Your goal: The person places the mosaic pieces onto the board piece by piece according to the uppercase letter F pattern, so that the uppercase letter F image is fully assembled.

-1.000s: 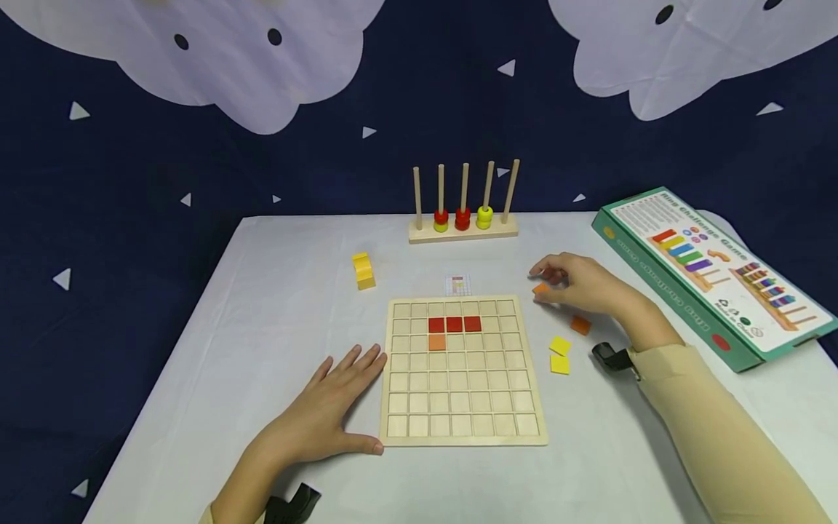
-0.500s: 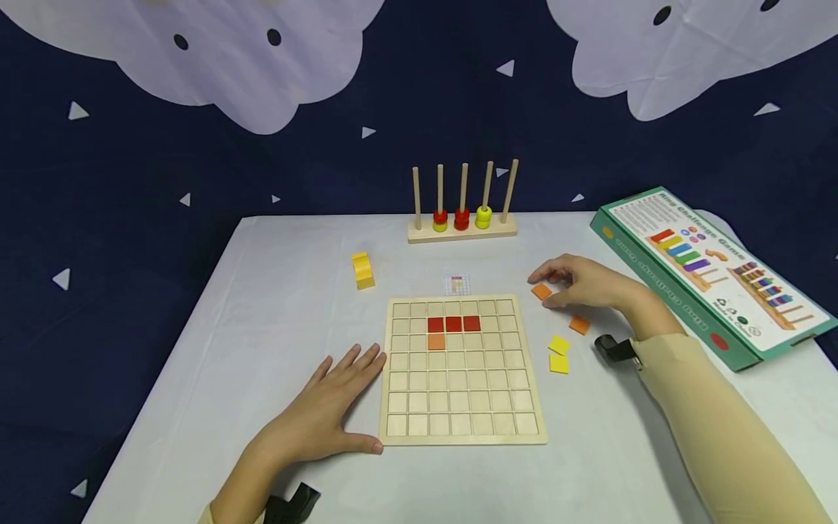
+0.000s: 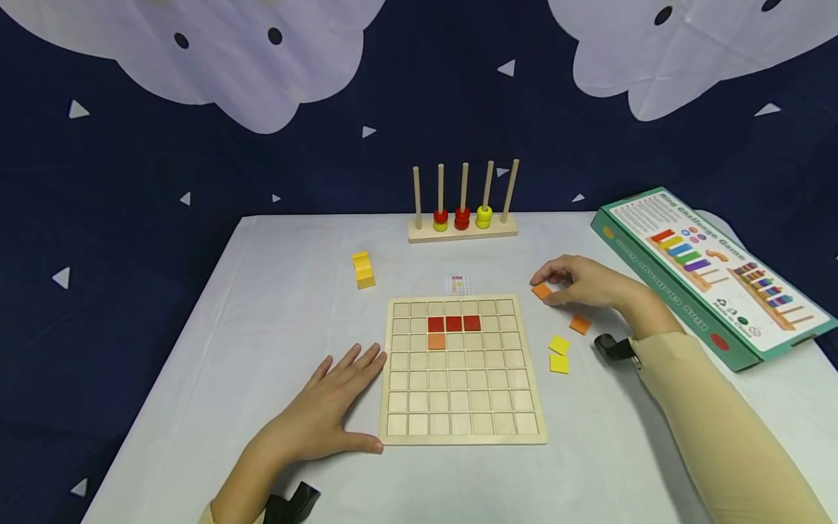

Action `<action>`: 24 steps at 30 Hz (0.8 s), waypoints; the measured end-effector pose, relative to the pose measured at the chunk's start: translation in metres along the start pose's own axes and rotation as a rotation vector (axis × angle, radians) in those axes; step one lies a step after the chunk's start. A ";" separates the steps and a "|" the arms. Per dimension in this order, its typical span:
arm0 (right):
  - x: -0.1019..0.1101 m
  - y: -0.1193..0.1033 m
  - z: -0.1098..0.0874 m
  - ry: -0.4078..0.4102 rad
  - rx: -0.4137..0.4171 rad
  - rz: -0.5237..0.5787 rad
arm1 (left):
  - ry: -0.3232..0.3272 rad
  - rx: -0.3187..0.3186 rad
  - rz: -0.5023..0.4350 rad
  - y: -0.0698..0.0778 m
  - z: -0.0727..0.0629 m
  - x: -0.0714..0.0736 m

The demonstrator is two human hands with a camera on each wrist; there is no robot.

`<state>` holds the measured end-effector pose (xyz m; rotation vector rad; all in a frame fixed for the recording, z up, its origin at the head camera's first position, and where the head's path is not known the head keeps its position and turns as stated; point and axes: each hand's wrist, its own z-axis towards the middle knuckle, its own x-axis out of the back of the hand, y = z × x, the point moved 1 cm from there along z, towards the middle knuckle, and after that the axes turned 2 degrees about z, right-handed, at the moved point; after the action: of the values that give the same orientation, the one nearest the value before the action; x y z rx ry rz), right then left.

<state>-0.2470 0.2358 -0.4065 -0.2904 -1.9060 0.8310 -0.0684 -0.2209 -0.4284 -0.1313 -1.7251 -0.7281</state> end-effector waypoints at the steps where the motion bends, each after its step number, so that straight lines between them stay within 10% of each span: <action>1: 0.000 0.000 0.000 0.001 -0.001 -0.002 | 0.000 0.000 0.000 0.000 0.000 0.000; 24: -0.002 -0.001 0.004 0.031 0.004 -0.025 | -0.008 0.009 -0.010 -0.001 0.000 0.000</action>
<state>-0.2493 0.2327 -0.4082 -0.2744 -1.8753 0.8093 -0.0685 -0.2215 -0.4290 -0.1198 -1.7380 -0.7283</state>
